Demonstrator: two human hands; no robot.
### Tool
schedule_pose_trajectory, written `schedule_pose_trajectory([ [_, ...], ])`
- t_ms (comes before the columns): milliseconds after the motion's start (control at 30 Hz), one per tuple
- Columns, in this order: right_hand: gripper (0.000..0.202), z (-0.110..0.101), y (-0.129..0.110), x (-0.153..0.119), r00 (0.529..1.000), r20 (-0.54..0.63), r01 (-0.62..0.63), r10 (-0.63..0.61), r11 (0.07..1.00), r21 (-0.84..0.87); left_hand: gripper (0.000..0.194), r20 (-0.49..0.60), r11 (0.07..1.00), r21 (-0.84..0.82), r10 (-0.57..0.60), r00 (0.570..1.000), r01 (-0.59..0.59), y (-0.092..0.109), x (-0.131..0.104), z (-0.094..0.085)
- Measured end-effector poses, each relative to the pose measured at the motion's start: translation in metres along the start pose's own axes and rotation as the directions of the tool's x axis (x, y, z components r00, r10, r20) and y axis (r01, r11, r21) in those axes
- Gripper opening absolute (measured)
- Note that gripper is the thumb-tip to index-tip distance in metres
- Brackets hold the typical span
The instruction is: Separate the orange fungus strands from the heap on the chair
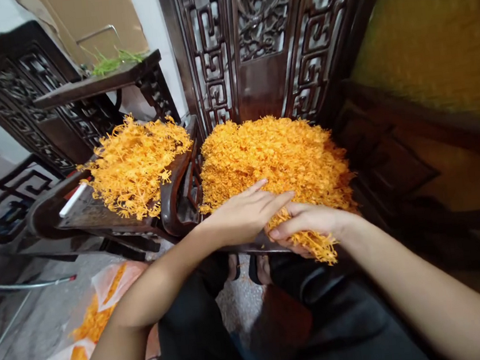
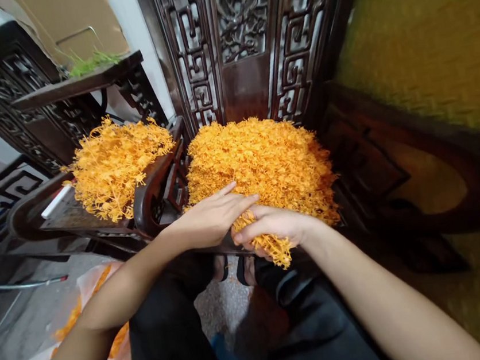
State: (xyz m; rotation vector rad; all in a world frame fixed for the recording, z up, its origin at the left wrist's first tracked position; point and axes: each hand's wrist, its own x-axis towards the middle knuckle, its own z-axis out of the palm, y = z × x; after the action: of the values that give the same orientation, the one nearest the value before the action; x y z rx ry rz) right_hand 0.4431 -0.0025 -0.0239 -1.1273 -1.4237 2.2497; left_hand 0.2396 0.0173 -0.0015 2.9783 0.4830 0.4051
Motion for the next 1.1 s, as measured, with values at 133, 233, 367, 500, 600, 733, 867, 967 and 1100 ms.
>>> schedule_pose_trajectory([
  [133,0.015,-0.003,-0.003,0.005,0.996,0.023,0.082,-0.081,0.883,-0.462,0.041,0.213,0.965,0.022,-0.261,0.942,0.262,0.0,-0.002,0.01],
  [233,0.008,-0.005,-0.007,0.01,0.989,-0.103,-0.018,-0.107,0.606,-0.795,0.022,0.343,0.898,-0.024,-0.405,0.848,0.439,0.0,-0.006,0.007],
  [367,0.033,-0.014,-0.005,0.009,0.865,-0.279,-0.171,-0.417,0.278,-0.945,0.027,0.357,0.804,-0.355,-0.355,0.864,0.477,-0.01,-0.011,0.007],
  [500,0.073,-0.032,-0.004,0.002,0.438,-0.307,-0.071,-0.845,0.308,-0.949,0.036,0.223,0.581,-0.579,-0.563,0.796,0.572,-0.028,-0.015,0.015],
  [600,0.077,-0.032,-0.01,0.004,0.18,-0.381,0.083,-0.907,0.4,-0.913,0.041,0.093,0.477,-0.645,-0.726,0.681,0.597,-0.034,-0.015,0.018],
  [733,0.083,-0.01,-0.019,0.022,0.283,-0.329,0.089,-0.901,0.366,-0.926,0.041,-0.06,0.543,-0.621,-0.752,0.656,0.566,-0.029,-0.008,0.015],
  [867,0.055,0.006,-0.031,0.04,0.277,-0.304,-0.079,-0.912,0.294,-0.953,0.04,-0.096,0.491,-0.715,-0.775,0.624,0.499,-0.022,-0.002,0.013],
  [967,0.034,0.001,-0.044,0.046,0.205,-0.281,-0.054,-0.938,0.275,-0.96,0.048,-0.057,0.395,-0.813,-0.785,0.617,0.427,-0.02,0.001,0.01],
  [1100,0.033,-0.034,-0.071,0.048,0.184,-0.368,-0.005,-0.911,0.373,-0.928,0.048,0.048,0.18,-0.918,-0.834,0.549,0.354,-0.017,-0.004,0.0],
])
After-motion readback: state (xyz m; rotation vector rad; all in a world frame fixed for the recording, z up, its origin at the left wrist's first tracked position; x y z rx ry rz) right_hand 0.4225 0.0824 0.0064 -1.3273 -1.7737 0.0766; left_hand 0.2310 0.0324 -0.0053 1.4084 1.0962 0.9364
